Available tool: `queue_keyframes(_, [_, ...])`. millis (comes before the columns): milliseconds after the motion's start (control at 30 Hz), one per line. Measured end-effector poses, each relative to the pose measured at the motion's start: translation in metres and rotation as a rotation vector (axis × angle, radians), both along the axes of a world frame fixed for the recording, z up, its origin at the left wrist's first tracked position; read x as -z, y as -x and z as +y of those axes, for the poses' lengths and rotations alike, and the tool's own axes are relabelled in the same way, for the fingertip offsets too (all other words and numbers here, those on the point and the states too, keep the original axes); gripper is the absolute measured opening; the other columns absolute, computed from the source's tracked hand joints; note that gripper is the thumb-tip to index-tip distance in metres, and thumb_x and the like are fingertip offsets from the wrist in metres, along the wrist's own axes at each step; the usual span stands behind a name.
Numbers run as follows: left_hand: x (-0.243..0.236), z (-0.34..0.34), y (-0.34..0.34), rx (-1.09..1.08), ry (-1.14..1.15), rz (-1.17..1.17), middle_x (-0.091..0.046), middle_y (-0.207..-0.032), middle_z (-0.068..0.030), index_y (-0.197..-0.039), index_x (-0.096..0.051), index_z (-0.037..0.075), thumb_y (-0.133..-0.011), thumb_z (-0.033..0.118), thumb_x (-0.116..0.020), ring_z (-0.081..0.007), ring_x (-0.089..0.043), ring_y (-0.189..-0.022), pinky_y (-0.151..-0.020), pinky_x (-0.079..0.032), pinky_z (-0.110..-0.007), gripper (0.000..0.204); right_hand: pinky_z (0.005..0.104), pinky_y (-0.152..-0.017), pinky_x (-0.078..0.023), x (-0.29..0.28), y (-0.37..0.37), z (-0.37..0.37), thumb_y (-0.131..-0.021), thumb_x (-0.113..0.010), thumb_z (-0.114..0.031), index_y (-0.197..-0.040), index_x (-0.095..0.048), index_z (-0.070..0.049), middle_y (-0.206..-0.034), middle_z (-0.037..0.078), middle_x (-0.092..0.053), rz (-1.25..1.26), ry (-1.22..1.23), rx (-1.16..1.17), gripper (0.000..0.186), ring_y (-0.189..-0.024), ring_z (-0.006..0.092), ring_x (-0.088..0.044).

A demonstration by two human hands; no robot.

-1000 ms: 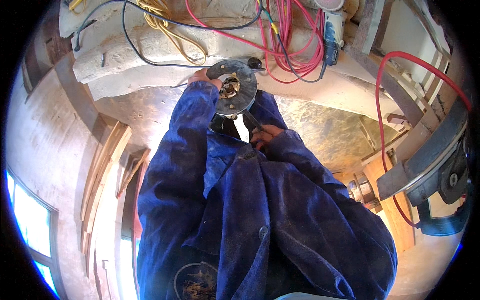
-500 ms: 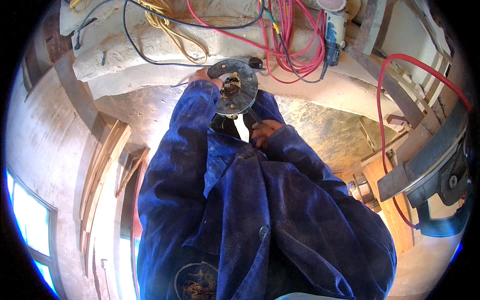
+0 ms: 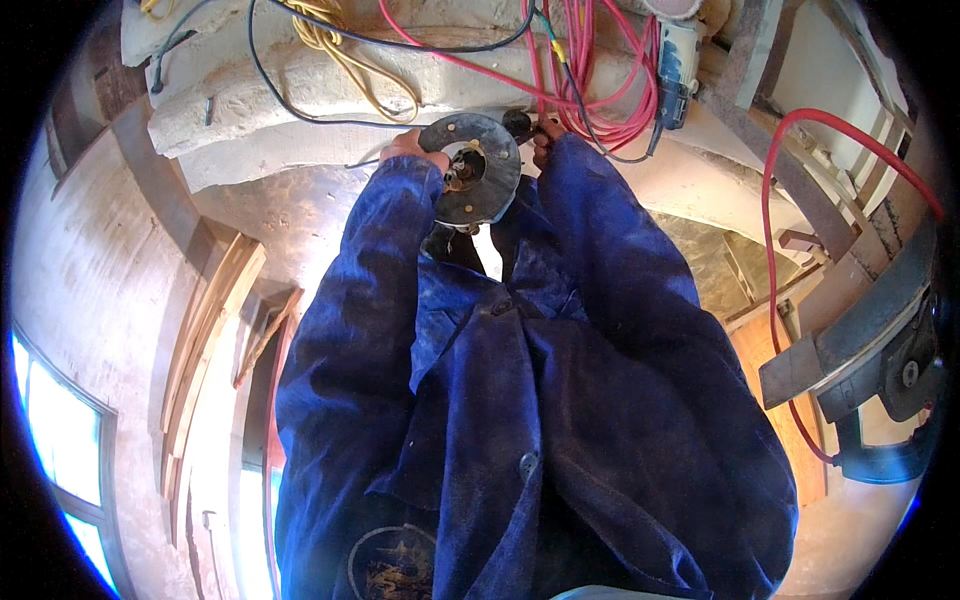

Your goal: The person uses a wrench to tighten or loosen a component on the base of a handheld woodworking router while it rests on a wooden surface.

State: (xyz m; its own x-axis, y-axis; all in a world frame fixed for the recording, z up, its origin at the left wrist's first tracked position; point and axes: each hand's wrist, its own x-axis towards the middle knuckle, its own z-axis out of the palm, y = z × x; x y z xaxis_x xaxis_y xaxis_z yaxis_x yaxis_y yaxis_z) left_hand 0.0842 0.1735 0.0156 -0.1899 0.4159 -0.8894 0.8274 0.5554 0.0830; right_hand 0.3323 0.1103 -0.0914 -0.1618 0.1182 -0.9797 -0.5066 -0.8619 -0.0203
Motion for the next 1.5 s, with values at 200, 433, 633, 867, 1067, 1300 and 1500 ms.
queue_keyframes(200, [0.001, 0.004, -0.002, -0.004, 0.027, -0.036, -0.066, -0.109, -0.0156, -0.110, -0.065, 0.012, -0.067, 0.022, -0.063, -0.0313, -0.061, -0.104, -0.093, -0.048, -0.038, 0.045, 0.0258, -0.041, -0.030, 0.023, -0.021, -0.019, -0.093, -0.055, -0.043, -0.088, -0.051, -0.013, -0.057, -0.004, -0.039, -0.023, -0.020, 0.055, 0.030, -0.046, 0.0114, -0.037])
queue_keyframes(433, [0.015, -0.007, 0.006, -0.050, 0.020, -0.088, -0.065, -0.110, -0.0151, -0.113, -0.064, 0.013, -0.067, 0.023, -0.063, -0.0307, -0.061, -0.107, -0.095, -0.047, -0.037, 0.047, 0.0306, -0.043, -0.035, -0.035, -0.042, -0.078, -0.096, -0.046, -0.046, -0.093, -0.051, -0.008, -0.059, 0.001, -0.044, 0.076, -0.104, 0.055, 0.038, -0.048, 0.0180, -0.044])
queue_keyframes(633, [0.037, -0.015, 0.010, 0.029, 0.066, -0.035, -0.057, -0.124, -0.0170, -0.128, -0.054, 0.009, -0.066, 0.024, -0.064, -0.0301, -0.056, -0.115, -0.100, -0.043, -0.035, 0.064, 0.0322, -0.049, -0.044, -0.120, -0.027, -0.105, -0.094, -0.050, -0.023, -0.102, -0.063, -0.001, -0.070, 0.006, -0.058, -0.035, 0.268, -0.351, 0.027, -0.057, 0.0203, -0.056])
queue_keyframes(867, [0.026, -0.008, 0.008, 0.016, 0.119, -0.040, -0.056, -0.127, -0.0171, -0.130, -0.051, 0.008, -0.065, 0.026, -0.063, -0.0298, -0.054, -0.117, -0.102, -0.042, -0.034, 0.069, 0.0261, -0.058, -0.048, -0.202, -0.008, -0.095, -0.094, -0.051, -0.025, -0.107, -0.062, -0.001, -0.083, 0.008, -0.067, 0.117, -0.106, -0.490, 0.029, -0.072, 0.0170, -0.064])
queue_keyframes(1067, [-0.008, 0.013, -0.001, -0.003, 0.121, -0.055, -0.057, -0.125, -0.0171, -0.129, -0.053, 0.009, -0.064, 0.024, -0.063, -0.0292, -0.055, -0.116, -0.101, -0.043, -0.034, 0.067, 0.0327, -0.072, -0.052, -0.212, 0.013, -0.072, -0.095, -0.050, -0.024, -0.101, -0.061, 0.000, -0.089, 0.011, -0.069, 0.083, -0.166, -0.818, 0.027, -0.079, 0.0205, -0.067])
queue_keyframes(1300, [0.008, 0.000, 0.002, -0.034, 0.055, -0.039, -0.064, -0.113, -0.0167, -0.118, -0.061, 0.009, -0.065, 0.023, -0.064, -0.0302, -0.060, -0.108, -0.097, -0.046, -0.035, 0.055, 0.0283, -0.068, -0.050, -0.199, 0.034, -0.085, -0.093, -0.050, -0.025, -0.095, -0.060, -0.002, -0.083, 0.008, -0.067, 0.042, -0.222, -0.766, 0.025, -0.072, 0.0157, -0.063])
queue_keyframes(1500, [0.003, 0.002, 0.002, -0.025, 0.050, -0.044, -0.064, -0.112, -0.0174, -0.116, -0.062, 0.009, -0.066, 0.021, -0.064, -0.0310, -0.060, -0.107, -0.096, -0.046, -0.037, 0.051, 0.0289, -0.067, -0.051, -0.200, 0.041, -0.085, -0.093, -0.048, -0.022, -0.095, -0.060, -0.002, -0.084, 0.009, -0.067, -0.001, -0.384, -0.790, 0.023, -0.071, 0.0169, -0.064])
